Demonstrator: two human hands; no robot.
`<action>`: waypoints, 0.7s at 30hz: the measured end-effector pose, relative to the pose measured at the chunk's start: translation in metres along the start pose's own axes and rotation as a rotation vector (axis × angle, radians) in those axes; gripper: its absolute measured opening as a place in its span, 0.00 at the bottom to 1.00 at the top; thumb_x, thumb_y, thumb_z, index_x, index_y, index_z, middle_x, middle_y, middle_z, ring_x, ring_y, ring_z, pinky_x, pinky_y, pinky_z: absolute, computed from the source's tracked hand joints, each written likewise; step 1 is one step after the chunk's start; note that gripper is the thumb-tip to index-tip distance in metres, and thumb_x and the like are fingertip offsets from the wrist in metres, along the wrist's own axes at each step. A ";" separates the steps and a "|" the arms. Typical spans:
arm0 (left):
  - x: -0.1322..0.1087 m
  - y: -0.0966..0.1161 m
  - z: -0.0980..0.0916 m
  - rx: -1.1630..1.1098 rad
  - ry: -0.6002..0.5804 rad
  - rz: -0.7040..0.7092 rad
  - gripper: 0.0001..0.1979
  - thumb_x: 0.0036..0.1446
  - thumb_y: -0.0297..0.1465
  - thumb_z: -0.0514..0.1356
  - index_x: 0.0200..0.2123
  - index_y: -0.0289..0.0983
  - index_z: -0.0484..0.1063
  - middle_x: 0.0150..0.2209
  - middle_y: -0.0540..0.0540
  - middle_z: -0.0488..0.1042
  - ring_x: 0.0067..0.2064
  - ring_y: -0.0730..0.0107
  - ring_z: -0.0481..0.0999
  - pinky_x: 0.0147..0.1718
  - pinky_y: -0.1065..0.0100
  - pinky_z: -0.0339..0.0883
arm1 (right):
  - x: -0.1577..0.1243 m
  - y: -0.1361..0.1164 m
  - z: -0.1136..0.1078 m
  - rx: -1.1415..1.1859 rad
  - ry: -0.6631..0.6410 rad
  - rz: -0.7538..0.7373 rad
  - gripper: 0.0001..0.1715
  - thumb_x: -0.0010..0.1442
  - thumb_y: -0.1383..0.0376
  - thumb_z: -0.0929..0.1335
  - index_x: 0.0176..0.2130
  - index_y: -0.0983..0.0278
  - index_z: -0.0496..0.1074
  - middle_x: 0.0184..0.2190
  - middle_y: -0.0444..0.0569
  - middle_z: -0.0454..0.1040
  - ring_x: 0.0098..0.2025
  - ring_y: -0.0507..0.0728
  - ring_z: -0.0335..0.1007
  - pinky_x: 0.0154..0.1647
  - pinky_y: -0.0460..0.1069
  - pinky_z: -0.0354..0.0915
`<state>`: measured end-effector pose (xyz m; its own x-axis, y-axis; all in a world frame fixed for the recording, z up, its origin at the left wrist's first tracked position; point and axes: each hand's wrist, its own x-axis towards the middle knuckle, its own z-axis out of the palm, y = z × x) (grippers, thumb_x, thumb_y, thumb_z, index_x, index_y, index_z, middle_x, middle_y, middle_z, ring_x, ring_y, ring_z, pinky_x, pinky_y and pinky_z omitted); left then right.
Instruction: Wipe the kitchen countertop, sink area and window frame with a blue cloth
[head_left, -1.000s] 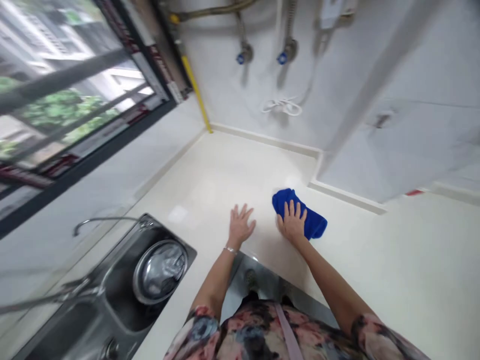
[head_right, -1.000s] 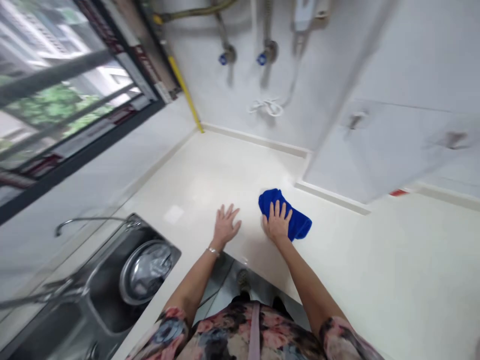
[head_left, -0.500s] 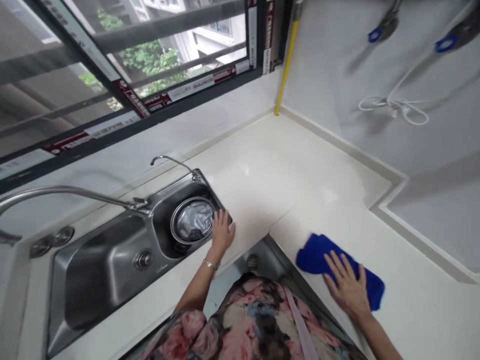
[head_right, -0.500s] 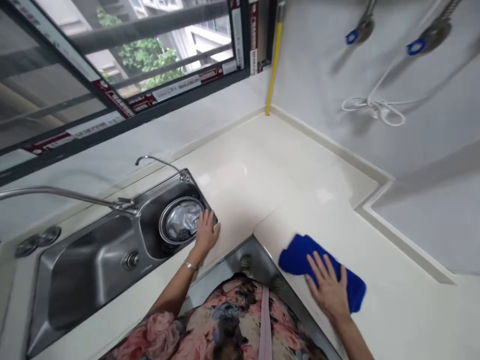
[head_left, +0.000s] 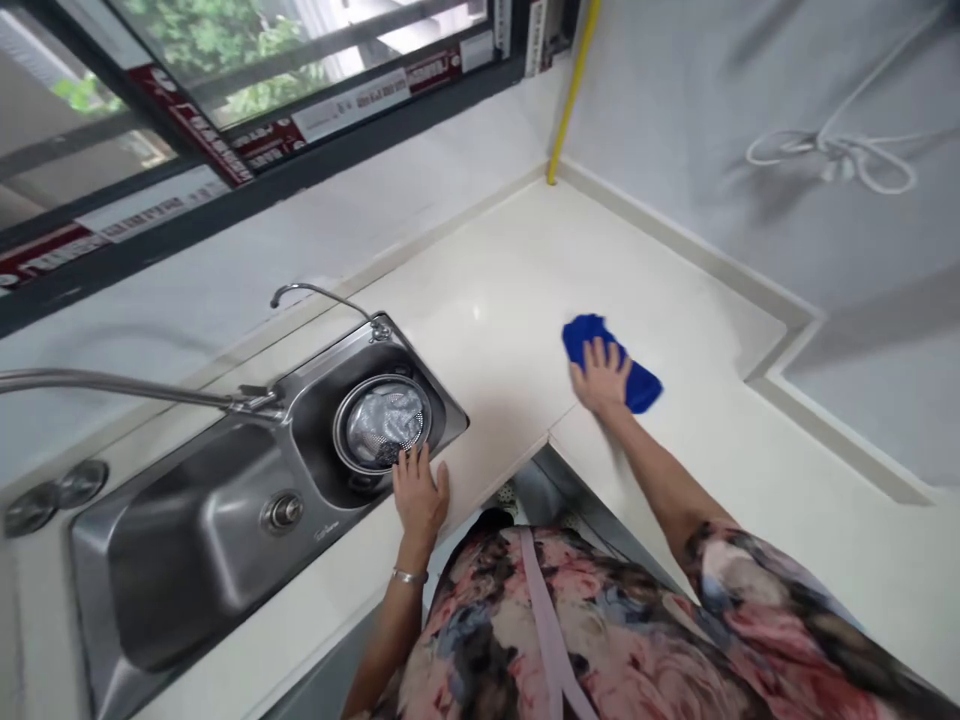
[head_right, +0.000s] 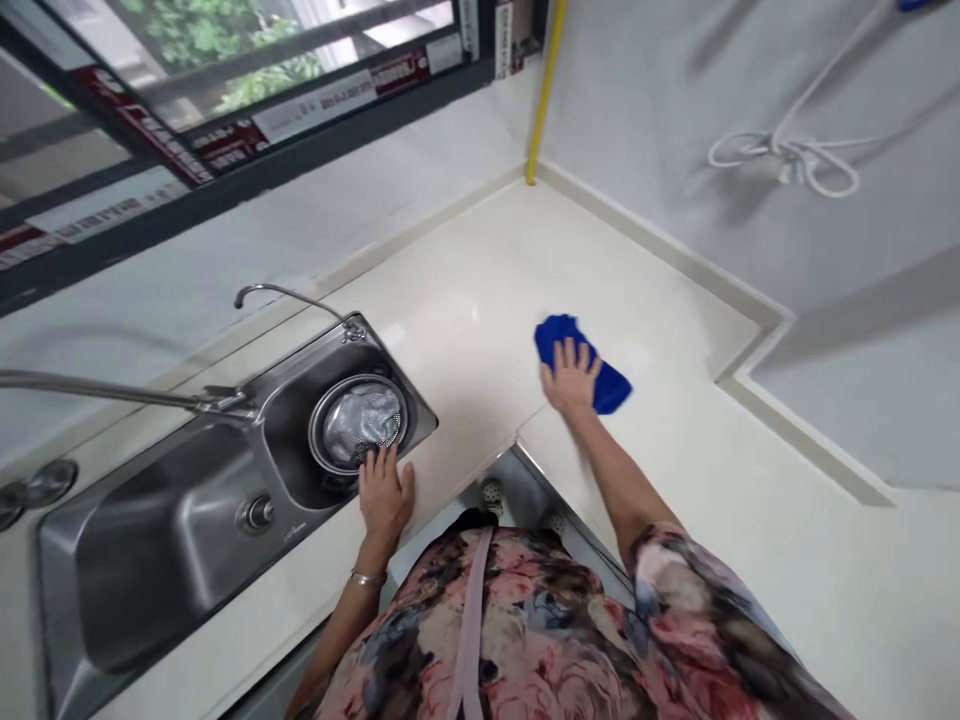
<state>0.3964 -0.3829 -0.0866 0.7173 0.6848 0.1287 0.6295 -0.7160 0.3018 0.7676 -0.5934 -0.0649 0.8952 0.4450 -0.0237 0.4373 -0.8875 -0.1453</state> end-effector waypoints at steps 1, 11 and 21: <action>0.000 -0.001 0.000 -0.009 -0.003 -0.001 0.30 0.74 0.41 0.49 0.67 0.28 0.69 0.68 0.28 0.70 0.75 0.40 0.60 0.73 0.37 0.52 | -0.005 -0.023 0.004 0.013 -0.006 -0.072 0.40 0.76 0.51 0.54 0.77 0.65 0.54 0.79 0.58 0.47 0.79 0.75 0.37 0.75 0.79 0.37; 0.049 0.018 0.011 -0.211 -0.002 0.105 0.36 0.73 0.45 0.48 0.72 0.23 0.59 0.74 0.19 0.55 0.79 0.35 0.45 0.72 0.32 0.50 | -0.125 -0.102 0.026 0.204 -0.024 -0.642 0.35 0.74 0.54 0.65 0.75 0.56 0.61 0.77 0.49 0.55 0.79 0.70 0.43 0.78 0.74 0.41; 0.178 0.122 0.021 -0.227 -0.160 0.443 0.33 0.74 0.42 0.46 0.72 0.26 0.60 0.77 0.23 0.48 0.79 0.35 0.40 0.74 0.32 0.41 | -0.212 0.025 0.005 0.097 0.041 -0.132 0.36 0.74 0.57 0.63 0.76 0.60 0.57 0.78 0.50 0.52 0.80 0.67 0.41 0.79 0.70 0.41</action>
<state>0.6071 -0.3515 -0.0464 0.9481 0.2806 0.1497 0.1871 -0.8727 0.4510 0.5882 -0.7098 -0.0689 0.8342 0.5498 0.0419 0.5426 -0.8051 -0.2397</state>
